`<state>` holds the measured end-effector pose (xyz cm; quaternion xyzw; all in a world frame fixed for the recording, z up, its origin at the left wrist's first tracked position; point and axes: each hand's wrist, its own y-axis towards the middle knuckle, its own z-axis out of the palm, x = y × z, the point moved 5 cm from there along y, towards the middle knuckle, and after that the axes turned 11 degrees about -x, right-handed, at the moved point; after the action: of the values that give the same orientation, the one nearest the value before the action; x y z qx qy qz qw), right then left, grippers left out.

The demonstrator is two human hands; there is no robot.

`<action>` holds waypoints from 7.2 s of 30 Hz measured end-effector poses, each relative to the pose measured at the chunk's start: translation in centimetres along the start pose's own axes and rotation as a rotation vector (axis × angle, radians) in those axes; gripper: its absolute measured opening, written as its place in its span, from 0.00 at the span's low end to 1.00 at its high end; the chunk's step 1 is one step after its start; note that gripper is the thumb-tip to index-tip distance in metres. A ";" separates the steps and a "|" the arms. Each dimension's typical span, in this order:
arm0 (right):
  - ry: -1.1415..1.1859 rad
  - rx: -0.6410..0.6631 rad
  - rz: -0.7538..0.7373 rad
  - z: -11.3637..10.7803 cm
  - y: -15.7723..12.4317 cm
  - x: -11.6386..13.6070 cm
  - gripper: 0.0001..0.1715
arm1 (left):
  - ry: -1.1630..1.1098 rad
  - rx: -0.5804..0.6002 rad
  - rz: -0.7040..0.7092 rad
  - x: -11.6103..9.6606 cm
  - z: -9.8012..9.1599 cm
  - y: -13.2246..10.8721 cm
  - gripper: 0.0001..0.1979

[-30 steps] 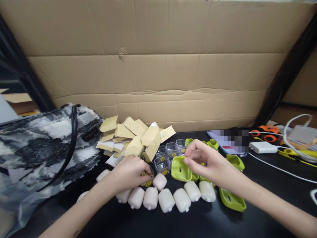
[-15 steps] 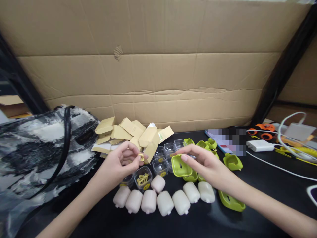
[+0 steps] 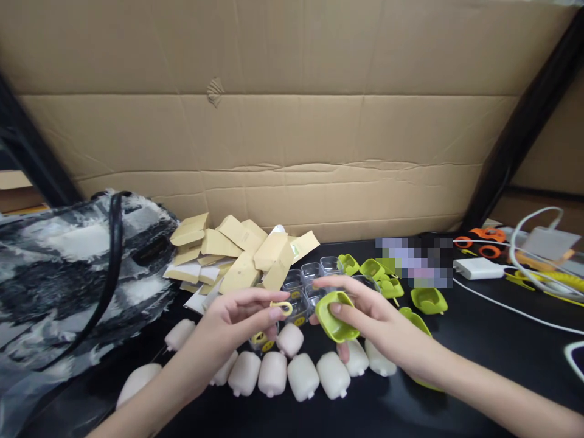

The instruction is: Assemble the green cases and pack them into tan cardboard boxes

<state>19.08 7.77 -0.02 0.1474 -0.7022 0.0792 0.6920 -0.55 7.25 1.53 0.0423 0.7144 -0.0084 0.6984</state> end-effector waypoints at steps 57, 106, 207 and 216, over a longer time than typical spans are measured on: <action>-0.701 -0.036 -0.457 3.0 -2.3 0.4 0.28 | 0.701 0.034 1.051 -1.5 3.9 -3.9 0.08; -0.760 -0.154 -0.771 2.5 -3.3 2.2 0.29 | 1.004 0.260 1.330 -1.6 4.6 -5.9 0.19; 0.045 0.020 0.016 -1.8 -1.8 0.1 0.30 | 0.116 0.104 -0.037 1.1 0.7 -0.4 0.12; -0.538 -0.100 -0.359 0.8 -0.7 2.9 0.29 | 0.275 0.088 0.588 -1.1 1.5 -2.0 0.09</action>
<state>18.58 6.62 2.73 0.2501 -0.8256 -0.1205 0.4912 0.80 5.09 2.52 0.2774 0.7583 0.1686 0.5653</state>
